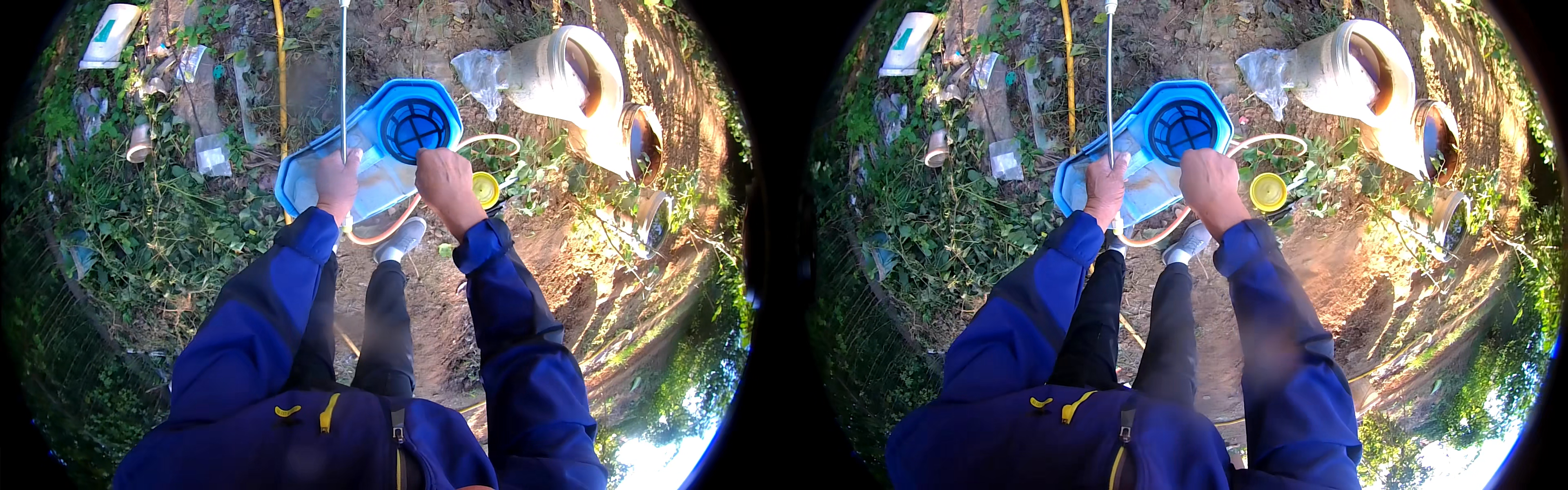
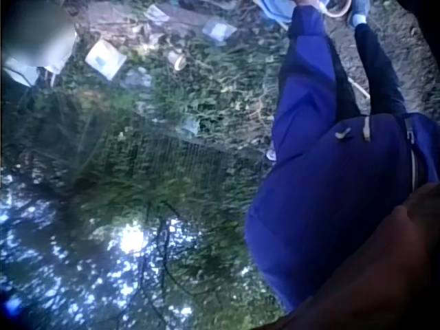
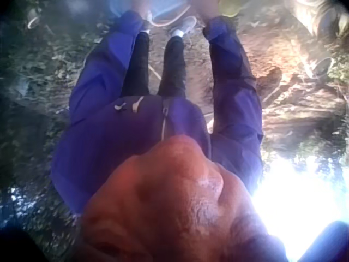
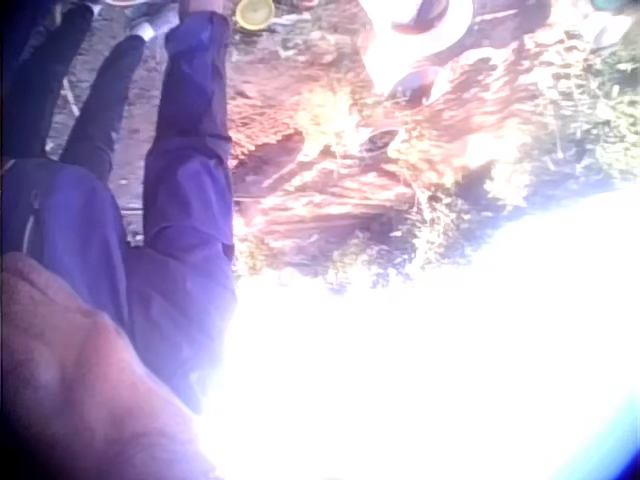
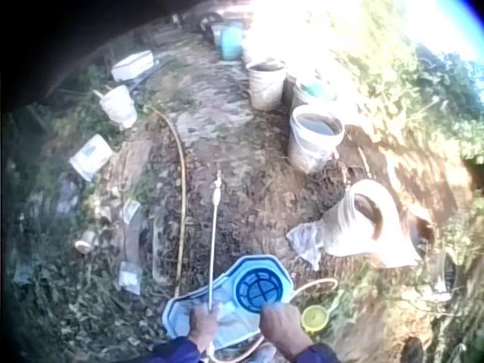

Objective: The person assembles a manual pump sprayer by connecting a nozzle wand to the hose, tightening the screw-on components, and placing a mesh filter and lid onto the blue plastic tank.

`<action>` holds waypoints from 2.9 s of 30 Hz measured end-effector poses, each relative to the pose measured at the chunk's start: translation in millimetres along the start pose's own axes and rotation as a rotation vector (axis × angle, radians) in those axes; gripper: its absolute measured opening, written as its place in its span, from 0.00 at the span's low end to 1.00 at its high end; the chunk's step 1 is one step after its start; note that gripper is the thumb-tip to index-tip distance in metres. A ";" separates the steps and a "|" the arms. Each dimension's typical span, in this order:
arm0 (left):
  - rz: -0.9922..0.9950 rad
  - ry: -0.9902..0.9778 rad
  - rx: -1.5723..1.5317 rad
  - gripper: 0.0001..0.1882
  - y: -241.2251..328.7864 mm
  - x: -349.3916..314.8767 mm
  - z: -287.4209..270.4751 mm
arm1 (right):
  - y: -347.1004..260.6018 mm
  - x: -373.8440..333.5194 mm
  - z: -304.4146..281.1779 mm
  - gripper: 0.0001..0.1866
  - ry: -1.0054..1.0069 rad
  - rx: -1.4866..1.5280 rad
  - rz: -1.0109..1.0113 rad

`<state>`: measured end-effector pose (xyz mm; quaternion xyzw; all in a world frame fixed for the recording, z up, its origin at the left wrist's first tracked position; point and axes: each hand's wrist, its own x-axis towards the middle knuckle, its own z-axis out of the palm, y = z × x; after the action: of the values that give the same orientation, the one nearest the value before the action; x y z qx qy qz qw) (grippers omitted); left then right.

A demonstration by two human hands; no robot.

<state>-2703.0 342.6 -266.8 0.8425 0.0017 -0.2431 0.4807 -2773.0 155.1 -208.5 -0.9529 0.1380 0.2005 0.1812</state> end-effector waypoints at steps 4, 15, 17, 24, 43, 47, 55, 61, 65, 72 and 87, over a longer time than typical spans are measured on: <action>-0.028 -0.036 0.066 0.16 5.6 -5.1 -4.4 | -7.7 -16.0 -1.6 0.04 0.110 0.035 0.003; -0.056 -0.021 0.007 0.15 12.6 -4.2 -5.9 | 62.2 -80.0 -26.6 0.05 0.762 1.455 0.495; -0.048 -0.039 -0.001 0.16 11.5 -3.2 -5.4 | 77.4 -96.0 -6.2 0.06 0.711 1.513 0.705; -0.055 -0.022 -0.037 0.17 -0.4 -1.2 0.5 | 107.1 -139.1 82.6 0.09 0.478 1.595 1.090; -0.083 -0.044 -0.058 0.18 -17.0 -32.1 5.2 | 132.5 -145.4 165.0 0.04 0.431 1.474 1.130; -0.090 -0.071 -0.091 0.16 -13.5 -23.3 1.8 | 144.1 -146.9 172.3 0.03 0.442 1.460 1.151; -0.156 -0.074 -0.175 0.13 4.1 -1.4 -2.5 | 172.5 -162.8 206.5 0.10 0.428 1.243 1.225; -0.154 -0.057 -0.196 0.13 4.3 -4.0 -0.6 | 185.2 -163.1 197.5 0.13 0.403 0.895 1.113; -0.109 -0.058 -0.203 0.13 -8.1 0.2 -3.9 | 136.2 -134.9 110.3 0.09 0.713 1.113 0.689; -0.151 -0.060 -0.204 0.14 -0.5 -1.3 -2.7 | 54.8 -113.1 2.4 0.10 0.742 1.055 0.374; -0.117 -0.117 -0.086 0.14 -14.4 -17.0 -0.1 | 195.3 -119.0 168.6 0.12 0.340 0.538 0.778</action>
<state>-2721.3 354.4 -271.3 0.8039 0.0331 -0.3191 0.5008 -2999.4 70.4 -357.7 -0.7696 0.5573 0.0522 0.3071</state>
